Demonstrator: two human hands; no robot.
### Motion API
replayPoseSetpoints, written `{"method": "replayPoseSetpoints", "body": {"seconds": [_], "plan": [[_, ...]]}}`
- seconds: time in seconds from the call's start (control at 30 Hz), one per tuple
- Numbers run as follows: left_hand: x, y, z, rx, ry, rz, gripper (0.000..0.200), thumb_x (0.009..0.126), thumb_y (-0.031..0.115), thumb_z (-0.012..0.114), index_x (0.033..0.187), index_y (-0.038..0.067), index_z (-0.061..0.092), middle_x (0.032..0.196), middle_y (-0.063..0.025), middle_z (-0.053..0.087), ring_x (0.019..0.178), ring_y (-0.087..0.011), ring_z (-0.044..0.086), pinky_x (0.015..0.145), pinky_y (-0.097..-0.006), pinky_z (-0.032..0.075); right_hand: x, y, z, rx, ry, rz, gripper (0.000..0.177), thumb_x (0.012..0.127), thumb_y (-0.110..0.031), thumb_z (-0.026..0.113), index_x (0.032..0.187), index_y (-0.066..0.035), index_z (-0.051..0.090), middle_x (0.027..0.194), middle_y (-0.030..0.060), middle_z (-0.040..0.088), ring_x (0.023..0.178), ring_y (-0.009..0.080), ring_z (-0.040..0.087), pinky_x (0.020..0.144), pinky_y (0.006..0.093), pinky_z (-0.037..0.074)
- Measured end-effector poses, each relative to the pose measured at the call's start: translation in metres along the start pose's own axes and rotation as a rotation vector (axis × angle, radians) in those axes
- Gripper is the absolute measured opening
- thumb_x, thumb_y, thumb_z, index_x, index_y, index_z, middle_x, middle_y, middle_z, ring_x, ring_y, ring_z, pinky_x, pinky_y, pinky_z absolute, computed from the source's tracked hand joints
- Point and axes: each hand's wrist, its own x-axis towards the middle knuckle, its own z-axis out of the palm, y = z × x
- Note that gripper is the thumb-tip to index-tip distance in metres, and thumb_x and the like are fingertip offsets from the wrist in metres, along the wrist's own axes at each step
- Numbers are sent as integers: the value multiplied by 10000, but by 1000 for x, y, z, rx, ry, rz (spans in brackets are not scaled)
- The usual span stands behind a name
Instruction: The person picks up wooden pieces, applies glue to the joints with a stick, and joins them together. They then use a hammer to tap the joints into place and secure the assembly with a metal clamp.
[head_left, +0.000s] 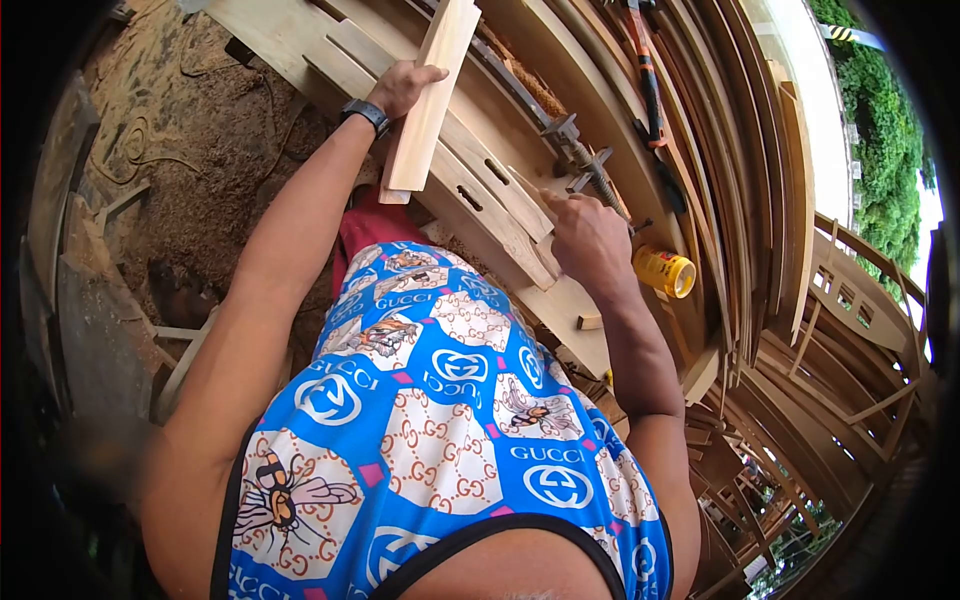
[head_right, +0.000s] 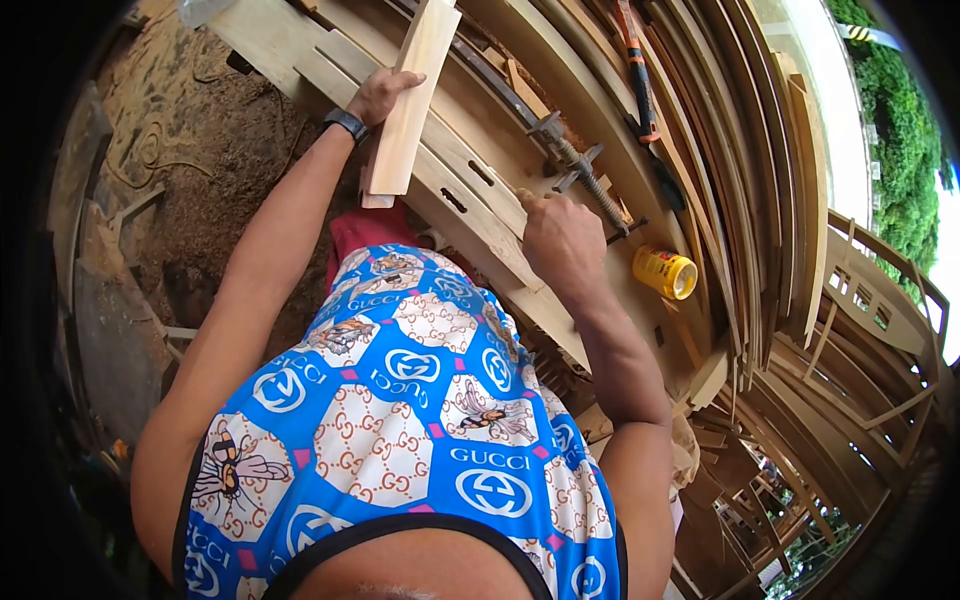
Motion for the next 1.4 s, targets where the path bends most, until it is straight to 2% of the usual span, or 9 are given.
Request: {"method": "replayPoseSetpoints", "body": {"seconds": [0.13,0.57,0.77,0.83,0.93,0.97,1.1,1.23,1.4], "plan": [[2,-9,-1,247,35,277,266,1012,237,518,1110,163,753,856,-183,725,753,-287,704,715,-378,556,7,11,14,32,7,-4,506,871,-65,497,1318,-186,701,982,188,731,875,366,727,773,469,582],[-1,-1,1,261,18,110,290,968,119,547,1186,149,736,887,-185,731,803,-309,705,753,-391,567,44,1,20,87,-119,-10,576,792,-30,519,1286,-240,727,1042,198,740,907,370,723,793,461,585],[-3,8,2,102,-2,62,266,996,166,528,1129,101,750,831,-176,737,727,-282,714,715,-369,575,18,20,-11,206,-27,7,560,796,-37,527,1302,-188,712,1033,207,740,941,378,706,873,453,566],[-4,16,2,-157,2,-56,558,907,485,613,953,-57,735,785,-197,726,729,-260,717,712,-358,561,14,31,-10,302,4,-10,500,840,-109,611,1335,-121,677,1022,234,730,939,382,708,888,440,553],[-2,10,1,-36,5,10,518,930,487,599,974,-6,750,788,-226,719,735,-289,719,728,-374,566,18,52,31,504,96,-241,484,873,-205,689,1342,-90,659,1121,265,702,1045,412,677,950,463,527],[-1,6,2,-35,6,12,518,930,487,599,974,-6,750,788,-226,719,735,-289,719,728,-374,566,20,52,31,543,-154,-107,491,901,-261,692,1338,-40,647,1163,272,689,1084,415,660,978,459,505],[0,-1,1,135,19,154,386,982,383,546,1016,64,759,804,-218,722,743,-302,721,727,-372,569,20,42,54,541,-225,29,485,940,-299,611,1348,-39,638,1157,309,673,1083,430,653,969,479,496],[0,-1,0,145,-14,97,301,1013,263,516,1057,91,759,832,-191,737,749,-285,725,707,-358,573,32,38,58,484,-217,-23,419,932,-297,591,1197,12,692,1058,321,689,1018,452,667,922,510,508],[0,-3,3,122,12,106,349,992,350,540,1029,86,764,825,-213,730,749,-316,723,714,-380,574,59,34,56,393,-229,-13,370,899,-263,587,909,85,710,872,293,710,860,419,710,791,514,548]]}}
